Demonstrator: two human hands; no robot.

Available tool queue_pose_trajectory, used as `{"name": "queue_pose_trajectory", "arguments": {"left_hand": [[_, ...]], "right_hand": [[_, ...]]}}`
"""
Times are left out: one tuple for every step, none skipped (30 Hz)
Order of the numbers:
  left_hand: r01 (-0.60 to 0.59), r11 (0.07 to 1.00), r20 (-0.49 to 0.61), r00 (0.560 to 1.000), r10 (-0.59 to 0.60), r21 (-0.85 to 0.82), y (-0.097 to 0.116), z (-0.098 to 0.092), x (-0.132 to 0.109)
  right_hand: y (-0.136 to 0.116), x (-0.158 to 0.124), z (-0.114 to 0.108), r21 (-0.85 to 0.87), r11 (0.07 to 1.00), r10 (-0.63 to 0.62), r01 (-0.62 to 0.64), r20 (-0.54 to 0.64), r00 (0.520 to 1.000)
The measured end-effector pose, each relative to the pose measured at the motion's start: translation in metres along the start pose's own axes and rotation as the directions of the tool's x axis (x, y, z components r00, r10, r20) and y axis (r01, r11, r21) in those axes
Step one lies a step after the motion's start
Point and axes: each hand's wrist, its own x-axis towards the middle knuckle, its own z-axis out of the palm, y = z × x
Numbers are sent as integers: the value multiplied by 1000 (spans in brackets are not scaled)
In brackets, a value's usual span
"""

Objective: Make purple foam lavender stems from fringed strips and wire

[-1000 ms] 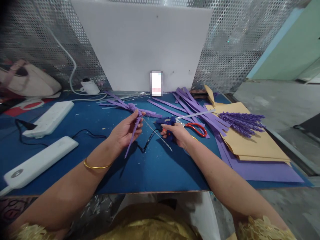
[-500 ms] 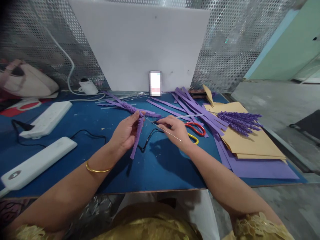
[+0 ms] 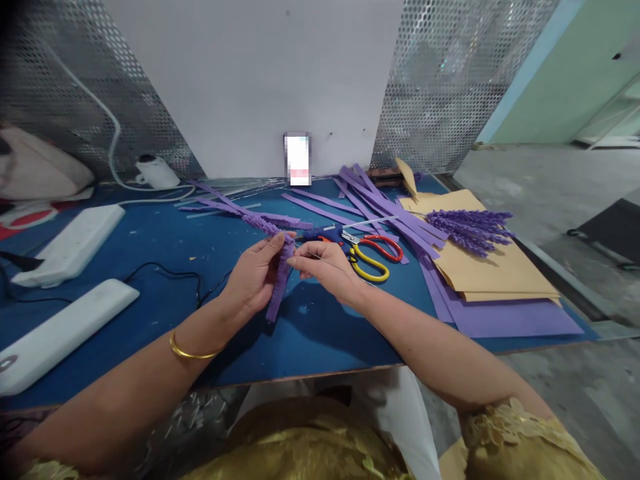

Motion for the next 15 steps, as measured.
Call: {"name": "queue_pose_trajectory", "arguments": {"left_hand": [[-4, 1000, 2, 1000, 4, 0, -1, -1, 1], [-9, 1000, 1, 1000, 9, -1, -2, -2, 1], [-13, 1000, -3, 1000, 13, -6, -3, -3, 2], [-15, 1000, -10, 1000, 14, -12, -3, -3, 3], [-12, 1000, -19, 1000, 11, -23, -3, -4, 4], [-2, 999, -35, 999, 0, -39, -2, -5, 6], [15, 998, -58, 998, -18, -60, 0, -5, 7], [36, 996, -85, 995, -44, -86, 2, -5, 8], [60, 992, -116, 991, -73, -113, 5, -5, 9], [83, 987, -146, 984, -104, -140, 9, -4, 11], [103, 981, -172, 976, -131, -162, 12, -4, 12], [117, 977, -193, 970, -151, -178, 16, -3, 12], [125, 975, -205, 965, -163, -185, 19, -3, 13], [131, 974, -213, 962, -170, -188, 21, -3, 14], [132, 974, -218, 961, -172, -186, 23, -4, 15]], "right_hand": [[0, 0, 0, -9, 1000, -18, 18, 8, 1000], [0, 0, 0, -21, 999, -39, 39, 12, 999], [0, -1, 0, -37, 997, -61, 62, 16, 998], [0, -1, -1, -60, 994, -85, 86, 19, 996], [2, -1, -1, -89, 990, -108, 110, 26, 994], [3, 0, -2, -123, 984, -126, 130, 39, 991], [5, 1, -4, -160, 977, -136, 143, 56, 989], [7, 3, -6, -203, 968, -135, 147, 69, 988], [9, 5, -10, -253, 957, -126, 140, 70, 990], [11, 8, -14, -299, 946, -113, 123, 51, 992], [12, 12, -19, -345, 933, -109, 103, 3, 994], [11, 16, -25, -371, 925, -122, 86, -74, 990], [9, 20, -32, -367, 926, -150, 84, -155, 976], [5, 23, -38, -360, 926, -210, 118, -228, 951], [-1, 24, -44, -372, 914, -286, 163, -304, 909]]}}
